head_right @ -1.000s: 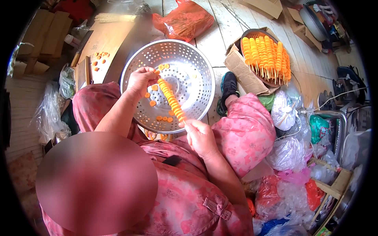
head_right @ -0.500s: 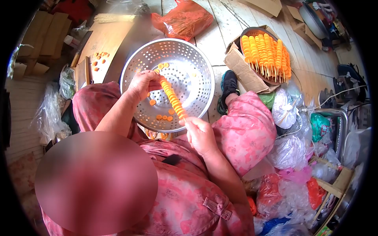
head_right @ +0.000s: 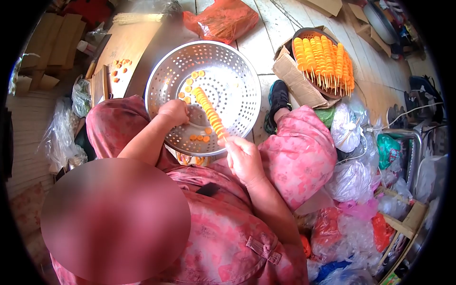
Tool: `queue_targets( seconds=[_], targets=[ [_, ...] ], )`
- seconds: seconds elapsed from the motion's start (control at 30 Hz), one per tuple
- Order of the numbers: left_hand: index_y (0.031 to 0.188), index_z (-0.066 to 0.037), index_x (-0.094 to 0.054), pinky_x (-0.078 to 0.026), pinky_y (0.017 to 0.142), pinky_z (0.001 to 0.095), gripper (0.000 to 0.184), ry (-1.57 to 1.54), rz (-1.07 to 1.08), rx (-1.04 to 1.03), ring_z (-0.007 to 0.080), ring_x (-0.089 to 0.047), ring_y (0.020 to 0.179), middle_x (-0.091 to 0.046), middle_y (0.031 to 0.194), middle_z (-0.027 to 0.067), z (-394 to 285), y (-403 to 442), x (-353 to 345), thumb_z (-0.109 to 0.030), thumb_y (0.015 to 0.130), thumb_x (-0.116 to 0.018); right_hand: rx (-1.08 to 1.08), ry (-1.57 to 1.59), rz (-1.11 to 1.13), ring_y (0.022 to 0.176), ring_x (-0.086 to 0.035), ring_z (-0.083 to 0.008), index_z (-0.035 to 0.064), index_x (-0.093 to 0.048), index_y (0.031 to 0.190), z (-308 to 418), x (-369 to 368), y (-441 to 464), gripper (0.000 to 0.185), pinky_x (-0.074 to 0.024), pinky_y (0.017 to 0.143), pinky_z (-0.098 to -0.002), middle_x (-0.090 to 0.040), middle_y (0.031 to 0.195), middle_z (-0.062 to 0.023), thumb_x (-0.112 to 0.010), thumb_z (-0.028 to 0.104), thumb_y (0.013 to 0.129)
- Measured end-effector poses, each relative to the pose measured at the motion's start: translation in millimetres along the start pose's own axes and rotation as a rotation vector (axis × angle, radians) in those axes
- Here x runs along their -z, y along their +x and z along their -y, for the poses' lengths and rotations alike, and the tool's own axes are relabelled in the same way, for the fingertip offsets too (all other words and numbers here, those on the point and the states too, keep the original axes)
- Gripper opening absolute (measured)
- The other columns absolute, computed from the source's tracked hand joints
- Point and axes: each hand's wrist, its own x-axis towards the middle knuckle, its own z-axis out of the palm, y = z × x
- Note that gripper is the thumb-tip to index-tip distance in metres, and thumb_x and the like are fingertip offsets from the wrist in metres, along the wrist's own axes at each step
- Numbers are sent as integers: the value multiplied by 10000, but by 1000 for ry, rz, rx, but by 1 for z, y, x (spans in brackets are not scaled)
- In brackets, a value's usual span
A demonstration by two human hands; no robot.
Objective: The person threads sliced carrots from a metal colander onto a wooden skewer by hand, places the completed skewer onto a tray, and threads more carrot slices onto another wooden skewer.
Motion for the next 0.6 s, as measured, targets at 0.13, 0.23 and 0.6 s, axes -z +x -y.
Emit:
queue_targets(
  seconds=[0.13, 0.23, 0.6],
  targets=[
    [1015, -69, -677, -492, 846, 346, 283, 65, 20, 53, 291, -611, 1021, -647, 1070, 136, -4, 1, -8, -117, 742, -622, -4, -4, 5, 346, -339, -43, -25, -602, 984, -1, -1, 0, 231, -274, 345, -176, -430, 486, 19, -471, 162, 951],
    [943, -58, -684, -509, 802, 341, 238, 123, -17, 8, 264, -641, 945, -656, 1043, 125, -6, -3, -1, -146, 724, -656, -3, -21, 7, 351, -340, -41, -25, -603, 985, -1, 1, -1, 232, -277, 347, -174, -428, 486, 21, -468, 161, 952],
    [907, -19, -564, -572, 679, 319, 124, -1766, -158, 3, 224, -646, 771, -630, 885, 116, 4, 8, 22, 31, 796, -588, -31, -10, 55, 369, -367, -36, -25, -603, 952, 0, 0, -2, 218, -281, 346, -184, -440, 501, 26, -490, 161, 940]
  ],
)
